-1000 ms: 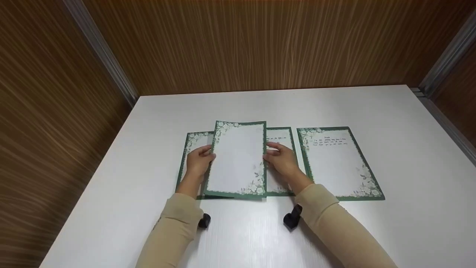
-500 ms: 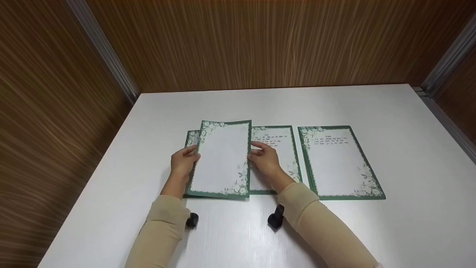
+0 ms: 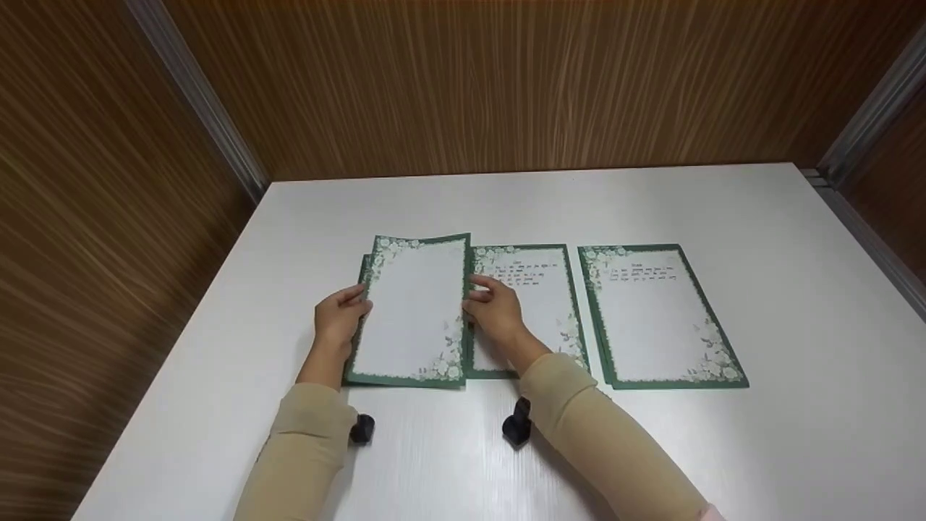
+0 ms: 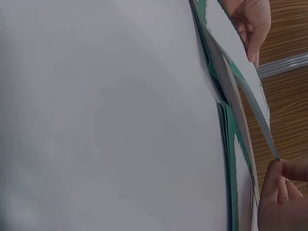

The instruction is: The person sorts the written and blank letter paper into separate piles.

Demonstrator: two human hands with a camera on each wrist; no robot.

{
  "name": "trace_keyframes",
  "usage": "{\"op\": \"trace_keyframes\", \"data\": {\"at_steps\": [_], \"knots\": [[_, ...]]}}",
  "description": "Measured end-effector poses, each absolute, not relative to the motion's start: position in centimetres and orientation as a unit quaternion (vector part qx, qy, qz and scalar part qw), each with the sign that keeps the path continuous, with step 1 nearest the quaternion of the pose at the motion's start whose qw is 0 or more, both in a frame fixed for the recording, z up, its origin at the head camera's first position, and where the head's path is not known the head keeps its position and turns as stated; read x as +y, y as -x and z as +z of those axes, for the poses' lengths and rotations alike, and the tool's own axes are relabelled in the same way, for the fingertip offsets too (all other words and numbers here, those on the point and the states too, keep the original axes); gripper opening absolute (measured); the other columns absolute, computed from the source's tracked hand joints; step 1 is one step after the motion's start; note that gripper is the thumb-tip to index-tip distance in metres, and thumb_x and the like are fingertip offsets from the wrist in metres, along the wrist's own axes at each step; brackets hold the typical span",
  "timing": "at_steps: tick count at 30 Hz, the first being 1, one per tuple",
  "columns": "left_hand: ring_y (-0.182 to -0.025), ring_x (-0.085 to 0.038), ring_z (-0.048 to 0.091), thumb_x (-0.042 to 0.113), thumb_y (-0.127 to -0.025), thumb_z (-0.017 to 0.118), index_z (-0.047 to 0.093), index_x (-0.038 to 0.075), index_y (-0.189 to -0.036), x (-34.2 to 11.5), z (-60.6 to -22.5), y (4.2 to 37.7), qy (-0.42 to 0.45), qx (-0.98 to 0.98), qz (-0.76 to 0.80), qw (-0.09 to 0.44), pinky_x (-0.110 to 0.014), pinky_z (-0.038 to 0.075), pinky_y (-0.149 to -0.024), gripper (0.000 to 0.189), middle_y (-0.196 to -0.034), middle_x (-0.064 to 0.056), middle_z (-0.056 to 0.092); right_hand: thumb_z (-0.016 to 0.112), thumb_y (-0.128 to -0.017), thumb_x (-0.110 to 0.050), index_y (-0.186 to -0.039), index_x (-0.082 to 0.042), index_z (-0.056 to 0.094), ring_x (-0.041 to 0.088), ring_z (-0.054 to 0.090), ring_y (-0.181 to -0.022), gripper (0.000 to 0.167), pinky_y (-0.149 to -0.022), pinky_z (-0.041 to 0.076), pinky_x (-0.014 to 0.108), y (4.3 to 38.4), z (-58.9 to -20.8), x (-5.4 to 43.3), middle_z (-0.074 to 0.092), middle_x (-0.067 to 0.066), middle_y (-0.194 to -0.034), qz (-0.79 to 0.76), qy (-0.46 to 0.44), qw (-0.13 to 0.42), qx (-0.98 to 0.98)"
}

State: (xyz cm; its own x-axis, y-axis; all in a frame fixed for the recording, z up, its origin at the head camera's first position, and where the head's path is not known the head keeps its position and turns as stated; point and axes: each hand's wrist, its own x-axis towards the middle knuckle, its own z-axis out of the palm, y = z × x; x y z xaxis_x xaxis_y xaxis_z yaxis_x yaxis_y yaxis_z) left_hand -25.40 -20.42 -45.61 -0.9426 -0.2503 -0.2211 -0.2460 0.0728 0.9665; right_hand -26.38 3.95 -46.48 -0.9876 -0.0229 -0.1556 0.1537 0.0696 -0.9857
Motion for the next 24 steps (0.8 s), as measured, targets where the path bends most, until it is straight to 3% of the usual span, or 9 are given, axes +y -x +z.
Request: {"op": "trace_keyframes", "data": {"at_steps": [9, 24], "knots": [[-0.121, -0.025, 0.046, 0.002, -0.093, 0.056, 0.051, -0.001, -0.134, -20.7, -45.6, 25.4, -0.187, -0.73, -0.657, 0.01, -0.031, 0.042, -0.098, 0.041, -0.132, -0.016, 0.049, 0.064, -0.088, 0.001, -0.133, -0.009, 0.055, 0.019, 0.063, -0.096, 0.047, -0.081, 0.053, 0.029, 26.7, -46.5, 3.2, 0.064, 0.01, -0.11, -0.659, -0.047, 0.065, 0.748], [-0.12, -0.029, 0.049, 0.0, -0.093, 0.056, 0.049, -0.006, -0.134, -21.1, -45.7, 25.3, -0.204, -0.744, -0.635, 0.038, -0.033, 0.043, -0.098, 0.042, -0.13, -0.021, 0.051, 0.062, -0.089, -0.001, -0.136, -0.007, 0.051, 0.02, 0.059, -0.111, 0.048, -0.087, 0.051, 0.027, 26.4, -46.5, 2.8, 0.06, 0.01, -0.124, -0.656, -0.034, 0.079, 0.75]]}}
